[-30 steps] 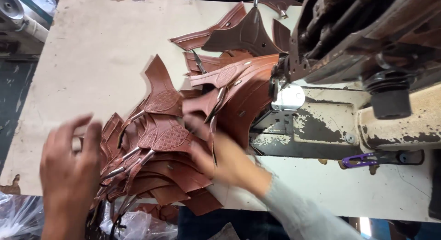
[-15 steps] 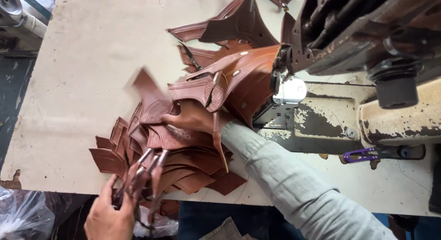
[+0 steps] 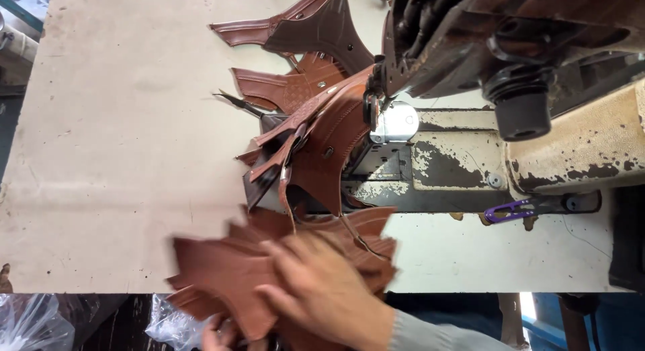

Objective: Using an industrial sewing machine to stitch together various pieces of leather for shoe construction.

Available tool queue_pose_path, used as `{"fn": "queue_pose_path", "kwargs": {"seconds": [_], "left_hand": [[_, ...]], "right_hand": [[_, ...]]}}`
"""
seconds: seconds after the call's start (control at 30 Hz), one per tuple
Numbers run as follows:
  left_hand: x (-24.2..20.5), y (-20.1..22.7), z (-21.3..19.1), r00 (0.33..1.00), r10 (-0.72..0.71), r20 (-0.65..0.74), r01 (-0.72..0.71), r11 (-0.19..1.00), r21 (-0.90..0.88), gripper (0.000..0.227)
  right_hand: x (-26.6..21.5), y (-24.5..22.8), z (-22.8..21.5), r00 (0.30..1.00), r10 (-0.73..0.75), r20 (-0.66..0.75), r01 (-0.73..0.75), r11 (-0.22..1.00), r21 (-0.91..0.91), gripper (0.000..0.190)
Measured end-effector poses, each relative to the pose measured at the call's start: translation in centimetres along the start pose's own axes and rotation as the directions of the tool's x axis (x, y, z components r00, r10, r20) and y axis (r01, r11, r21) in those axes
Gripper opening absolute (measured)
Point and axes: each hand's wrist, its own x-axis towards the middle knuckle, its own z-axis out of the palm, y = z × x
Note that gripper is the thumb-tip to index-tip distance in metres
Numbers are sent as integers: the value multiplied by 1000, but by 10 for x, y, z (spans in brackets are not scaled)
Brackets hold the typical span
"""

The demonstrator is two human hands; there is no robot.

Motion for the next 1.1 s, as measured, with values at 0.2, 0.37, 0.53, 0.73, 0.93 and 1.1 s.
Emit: {"fn": "queue_pose_path", "kwargs": {"seconds": [0.2,0.37,0.53,0.73,0.93,1.1], "left_hand": [[-12,204,117,929,262,260,-348,858,378,66],[-22,314,148,865,-274,422,124,929,348,60],[-26,379,162,612,657,440,-789,544,285,9],[-42,387,259,245,673,698,-912,404,-68,35],[-23,370,261,323,578,749,-942,119,314,42],[-18,419,194,614,498,612,-764,570,302,37]], "right_hand": [[-61,56,-59,965,242,-105,-257,953,-161,41],[-103,76,-119,957,222,-190,-271,915,-299,55],[-247,132,-118,644,713,-277,-758,643,-107,29],[-234,124,-99,420,888,189,-748,221,626,32],[-183,97,-126,618,785,-42,-707,579,407,23],[-141,88,-144,519,808,-278,-780,581,233,19]]}}
